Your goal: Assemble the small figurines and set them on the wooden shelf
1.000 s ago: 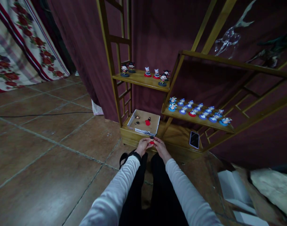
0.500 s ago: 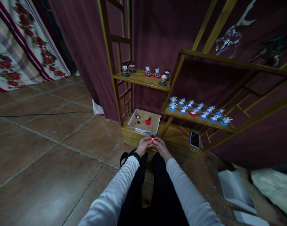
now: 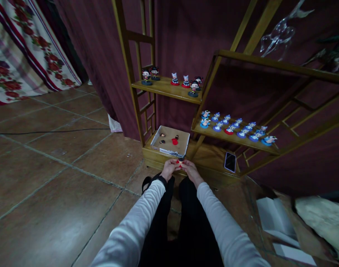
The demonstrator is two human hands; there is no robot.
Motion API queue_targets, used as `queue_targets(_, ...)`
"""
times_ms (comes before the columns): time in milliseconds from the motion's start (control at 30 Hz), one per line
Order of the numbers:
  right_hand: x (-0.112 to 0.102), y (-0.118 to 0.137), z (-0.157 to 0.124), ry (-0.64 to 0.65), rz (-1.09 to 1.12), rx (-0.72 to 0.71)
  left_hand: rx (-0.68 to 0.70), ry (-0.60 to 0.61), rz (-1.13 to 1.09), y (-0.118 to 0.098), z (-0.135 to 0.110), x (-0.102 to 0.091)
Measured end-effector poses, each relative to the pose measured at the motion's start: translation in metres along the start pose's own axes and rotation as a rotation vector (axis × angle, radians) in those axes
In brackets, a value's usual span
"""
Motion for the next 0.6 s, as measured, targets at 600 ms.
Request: queue_targets(600, -0.011, 0.0, -0.001, -0.025, 0.058, 0.017, 0.334, 0.121, 0.458, -0.015, -0.008, 0.008)
Point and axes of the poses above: each hand's wrist, its own z-axis towards the middle knuckle, its own x-axis out of the palm, y = z × x, the point moved 6 cm from there along z, towards the middle knuckle, and after that the axes turned 2 degrees about x, right-handed, at the moved point
